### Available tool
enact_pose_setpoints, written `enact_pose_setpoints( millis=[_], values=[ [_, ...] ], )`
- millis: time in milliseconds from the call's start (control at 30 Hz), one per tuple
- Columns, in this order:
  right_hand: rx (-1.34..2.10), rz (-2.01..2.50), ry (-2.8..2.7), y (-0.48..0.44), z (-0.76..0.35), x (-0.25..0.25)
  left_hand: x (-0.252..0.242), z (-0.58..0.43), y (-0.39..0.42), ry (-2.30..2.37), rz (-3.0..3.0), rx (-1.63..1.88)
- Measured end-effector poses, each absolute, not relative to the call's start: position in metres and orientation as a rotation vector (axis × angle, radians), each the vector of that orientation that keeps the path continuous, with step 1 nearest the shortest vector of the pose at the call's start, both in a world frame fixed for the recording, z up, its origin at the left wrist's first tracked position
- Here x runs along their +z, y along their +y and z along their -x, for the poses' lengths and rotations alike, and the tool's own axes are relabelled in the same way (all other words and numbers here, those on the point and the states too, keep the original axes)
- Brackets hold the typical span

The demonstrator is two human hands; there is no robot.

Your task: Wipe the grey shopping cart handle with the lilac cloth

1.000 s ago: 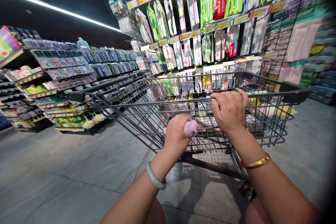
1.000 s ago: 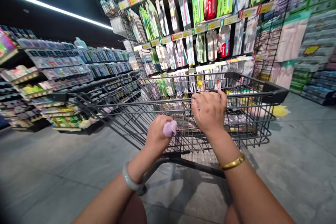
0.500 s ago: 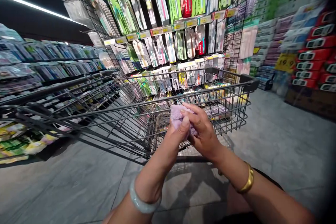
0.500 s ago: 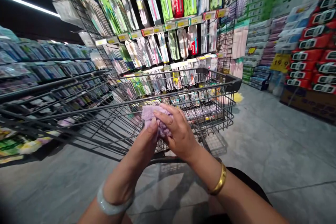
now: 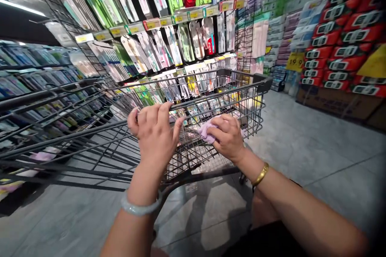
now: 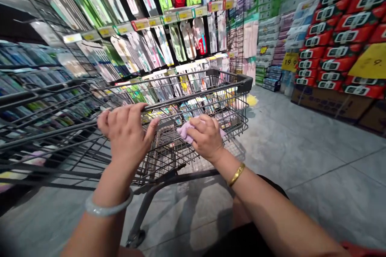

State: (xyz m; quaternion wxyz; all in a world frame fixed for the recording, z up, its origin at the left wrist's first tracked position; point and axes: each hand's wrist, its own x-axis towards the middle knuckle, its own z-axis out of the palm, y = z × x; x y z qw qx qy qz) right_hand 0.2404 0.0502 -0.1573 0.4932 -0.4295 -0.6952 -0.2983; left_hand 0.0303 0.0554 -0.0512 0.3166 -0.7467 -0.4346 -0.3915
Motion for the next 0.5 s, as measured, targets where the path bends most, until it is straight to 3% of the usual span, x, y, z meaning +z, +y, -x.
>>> enact_pose_setpoints(
  millis=[233, 500],
  values=[
    [-0.775, 0.994, -1.287, 0.058, -0.293, -0.129, -0.052, -0.029, 0.059, -1.169, 1.922, -1.020],
    [-0.706, 1.189, -1.340, 0.062, -0.286, -0.158, -0.054, -0.028, 0.059, -1.136, 1.919, -1.063]
  ],
)
